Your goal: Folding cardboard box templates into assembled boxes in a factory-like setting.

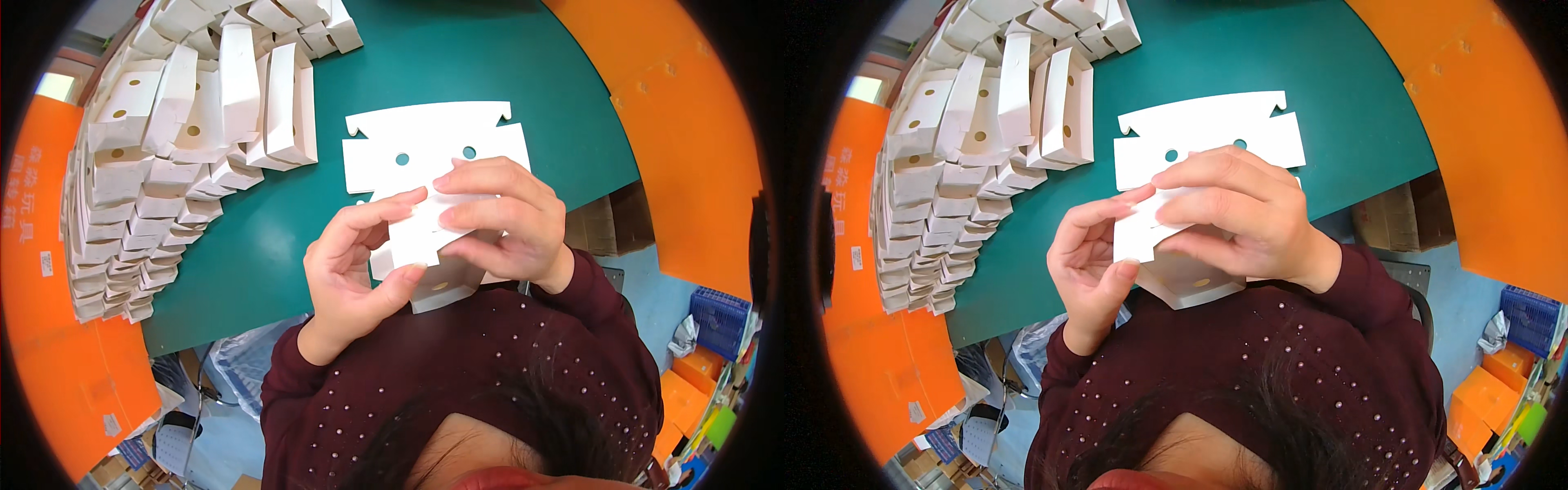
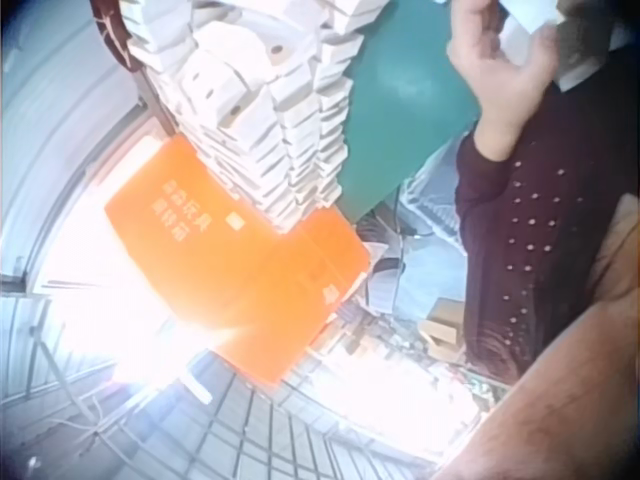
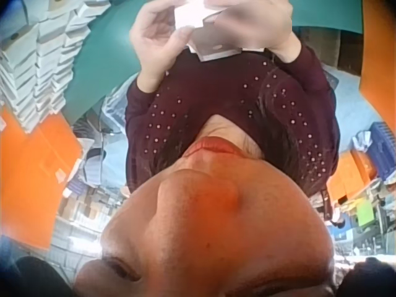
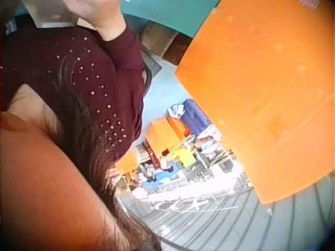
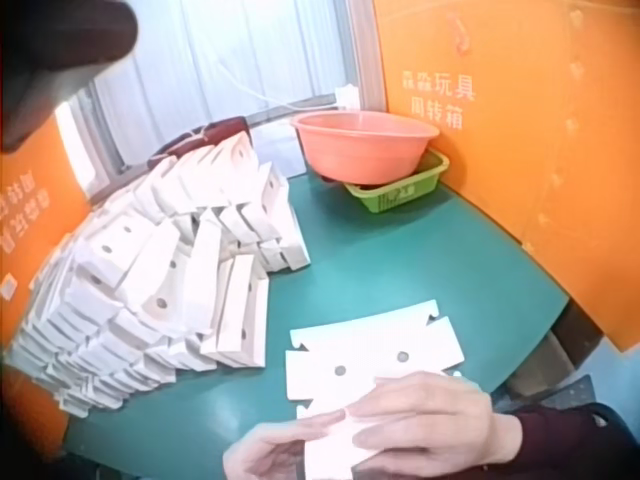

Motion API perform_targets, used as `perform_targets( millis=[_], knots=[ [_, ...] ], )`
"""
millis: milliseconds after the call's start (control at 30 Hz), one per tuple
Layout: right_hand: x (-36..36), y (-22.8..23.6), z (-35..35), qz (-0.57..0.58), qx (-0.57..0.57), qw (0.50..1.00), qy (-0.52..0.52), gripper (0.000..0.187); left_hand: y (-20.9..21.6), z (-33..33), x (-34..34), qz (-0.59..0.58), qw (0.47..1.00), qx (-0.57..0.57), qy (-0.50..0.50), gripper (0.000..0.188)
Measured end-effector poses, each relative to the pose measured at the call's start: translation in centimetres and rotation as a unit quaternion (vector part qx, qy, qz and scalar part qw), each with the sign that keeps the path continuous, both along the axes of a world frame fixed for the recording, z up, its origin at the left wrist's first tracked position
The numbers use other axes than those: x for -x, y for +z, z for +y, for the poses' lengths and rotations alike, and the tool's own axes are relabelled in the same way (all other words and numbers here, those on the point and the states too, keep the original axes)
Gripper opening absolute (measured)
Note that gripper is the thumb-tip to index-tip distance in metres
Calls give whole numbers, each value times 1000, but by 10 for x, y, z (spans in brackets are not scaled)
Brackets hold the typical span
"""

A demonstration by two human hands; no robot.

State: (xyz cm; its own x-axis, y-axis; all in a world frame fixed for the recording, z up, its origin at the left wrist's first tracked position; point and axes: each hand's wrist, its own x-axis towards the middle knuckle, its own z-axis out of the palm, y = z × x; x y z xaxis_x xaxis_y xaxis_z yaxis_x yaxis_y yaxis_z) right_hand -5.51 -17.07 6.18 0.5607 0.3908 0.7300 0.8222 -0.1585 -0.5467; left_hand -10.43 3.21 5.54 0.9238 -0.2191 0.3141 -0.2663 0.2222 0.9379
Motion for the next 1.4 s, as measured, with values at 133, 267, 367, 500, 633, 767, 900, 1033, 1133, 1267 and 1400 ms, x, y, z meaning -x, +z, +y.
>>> perform_targets(
  millis=[133,267,367,500,633,767,900,1033,1133,1267,1400],
  knots=[
    [1,-4,-2,-14,-7,1000,11,27,0,-7,2,-10,999,32,37,40],
    [3,-1,-1,-53,3,999,3,23,-3,-8,5,-32,997,6,63,36],
    [4,-1,0,-76,16,997,-3,23,0,-10,9,-14,996,-6,86,35],
    [3,2,-1,-83,25,996,-2,24,1,-20,8,3,988,77,130,35],
    [5,0,-1,-81,36,996,-17,24,3,-1,0,-192,953,-177,151,34],
    [7,1,-1,-181,78,979,-54,22,10,4,2,-248,923,-237,177,31],
    [10,2,-1,-209,105,969,-79,18,27,8,4,-220,910,-310,165,29],
    [10,3,2,-238,117,959,-101,17,26,3,10,-190,911,-307,200,27],
    [9,5,3,-255,123,953,-108,16,23,3,6,-236,893,-320,212,26],
    [8,8,2,-204,107,969,-93,18,19,9,4,-261,896,-310,180,26],
    [6,9,4,-175,94,977,-80,16,17,15,0,-264,910,-287,142,26]
  ],
)
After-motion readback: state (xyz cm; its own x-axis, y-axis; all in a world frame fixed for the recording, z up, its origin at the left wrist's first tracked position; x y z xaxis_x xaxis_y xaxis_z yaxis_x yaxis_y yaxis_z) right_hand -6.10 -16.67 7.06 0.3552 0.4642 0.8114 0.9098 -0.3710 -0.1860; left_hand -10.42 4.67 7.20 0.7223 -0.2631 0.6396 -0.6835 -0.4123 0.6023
